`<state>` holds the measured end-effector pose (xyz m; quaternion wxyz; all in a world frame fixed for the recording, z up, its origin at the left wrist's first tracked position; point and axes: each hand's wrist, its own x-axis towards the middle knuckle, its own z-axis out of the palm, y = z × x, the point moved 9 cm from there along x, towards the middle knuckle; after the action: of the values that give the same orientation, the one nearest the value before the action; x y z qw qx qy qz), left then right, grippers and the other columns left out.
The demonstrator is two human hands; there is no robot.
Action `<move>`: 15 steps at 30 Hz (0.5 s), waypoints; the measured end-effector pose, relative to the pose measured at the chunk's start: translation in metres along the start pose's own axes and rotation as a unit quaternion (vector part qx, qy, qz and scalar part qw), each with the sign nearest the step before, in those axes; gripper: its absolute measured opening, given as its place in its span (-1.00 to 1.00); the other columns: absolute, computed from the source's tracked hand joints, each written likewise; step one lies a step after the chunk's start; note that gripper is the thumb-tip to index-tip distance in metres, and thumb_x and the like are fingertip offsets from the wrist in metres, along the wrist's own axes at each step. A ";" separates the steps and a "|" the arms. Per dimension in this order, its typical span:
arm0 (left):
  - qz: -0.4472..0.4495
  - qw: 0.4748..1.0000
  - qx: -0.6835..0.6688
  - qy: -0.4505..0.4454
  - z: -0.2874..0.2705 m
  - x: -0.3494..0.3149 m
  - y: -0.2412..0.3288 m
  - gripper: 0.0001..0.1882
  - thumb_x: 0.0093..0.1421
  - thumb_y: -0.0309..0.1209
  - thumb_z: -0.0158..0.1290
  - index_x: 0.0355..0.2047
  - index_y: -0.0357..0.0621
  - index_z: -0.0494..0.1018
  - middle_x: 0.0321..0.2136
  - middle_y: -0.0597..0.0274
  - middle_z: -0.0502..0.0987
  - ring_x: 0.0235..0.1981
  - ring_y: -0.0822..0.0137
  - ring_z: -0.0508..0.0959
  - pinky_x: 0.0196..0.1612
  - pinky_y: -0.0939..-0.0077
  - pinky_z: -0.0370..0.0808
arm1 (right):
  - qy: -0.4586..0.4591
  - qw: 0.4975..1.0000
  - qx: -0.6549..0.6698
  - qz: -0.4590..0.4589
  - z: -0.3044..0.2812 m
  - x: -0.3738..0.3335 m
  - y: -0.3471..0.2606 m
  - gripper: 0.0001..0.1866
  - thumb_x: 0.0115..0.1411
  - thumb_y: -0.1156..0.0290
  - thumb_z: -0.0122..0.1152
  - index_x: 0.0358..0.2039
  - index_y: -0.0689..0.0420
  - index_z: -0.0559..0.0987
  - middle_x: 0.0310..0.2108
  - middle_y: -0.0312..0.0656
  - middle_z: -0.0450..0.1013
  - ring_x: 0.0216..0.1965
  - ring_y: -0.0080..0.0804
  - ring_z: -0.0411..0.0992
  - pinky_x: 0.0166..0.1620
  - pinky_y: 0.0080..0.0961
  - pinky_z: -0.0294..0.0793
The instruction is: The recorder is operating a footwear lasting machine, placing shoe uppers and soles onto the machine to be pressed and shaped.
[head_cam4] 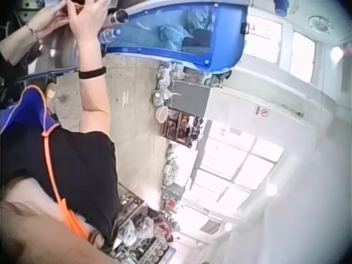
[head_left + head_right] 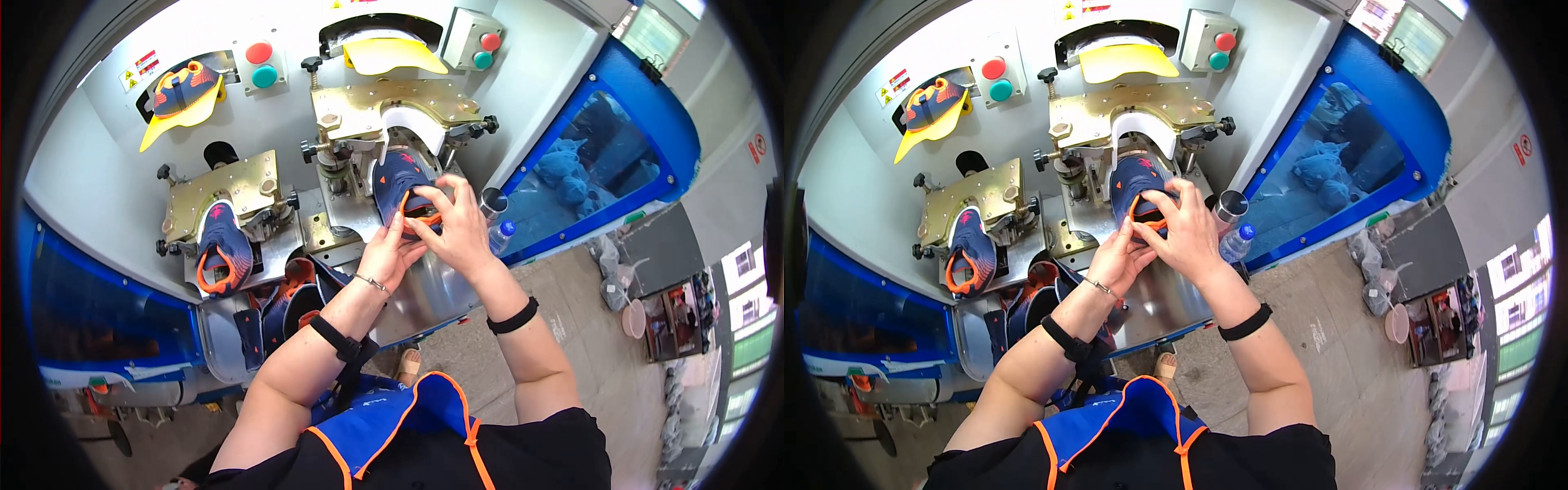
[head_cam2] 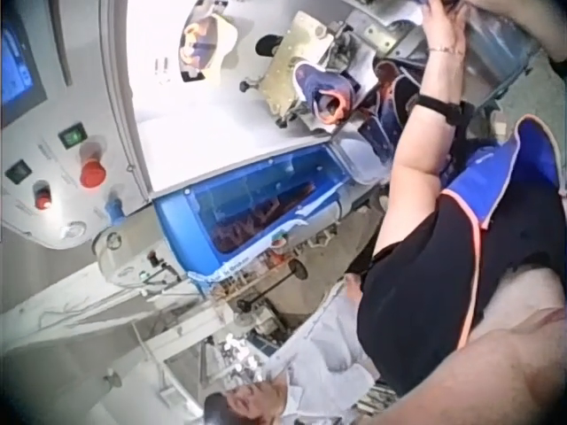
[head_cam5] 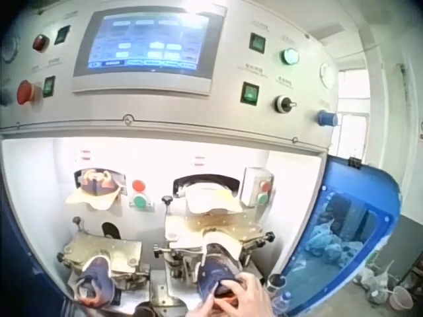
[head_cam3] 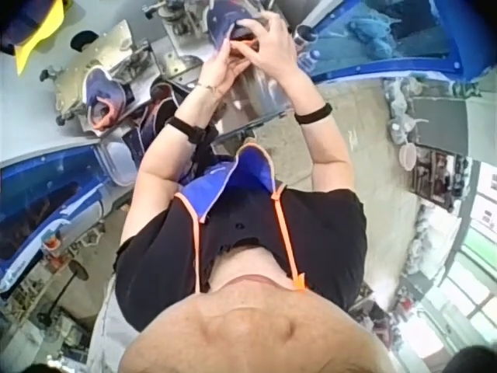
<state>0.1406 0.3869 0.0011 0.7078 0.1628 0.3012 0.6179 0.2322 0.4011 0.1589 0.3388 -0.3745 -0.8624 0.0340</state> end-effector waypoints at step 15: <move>0.034 0.991 0.079 0.099 -0.008 0.012 0.001 -0.46 0.33 0.11 -0.10 0.01 -0.08 0.38 -0.33 0.26 0.56 -0.34 0.44 0.61 -0.30 0.59 0.63 | -0.009 0.994 0.107 -0.035 0.048 0.020 0.031 -0.63 0.14 0.13 0.27 -0.05 -0.07 0.53 -0.05 -0.08 0.42 -0.02 0.03 0.39 -0.01 -0.12 0.48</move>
<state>0.1350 0.3981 -0.0070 0.6378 0.1666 0.4120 0.6290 0.2123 0.4461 0.1236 0.3697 -0.3052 -0.8697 0.1173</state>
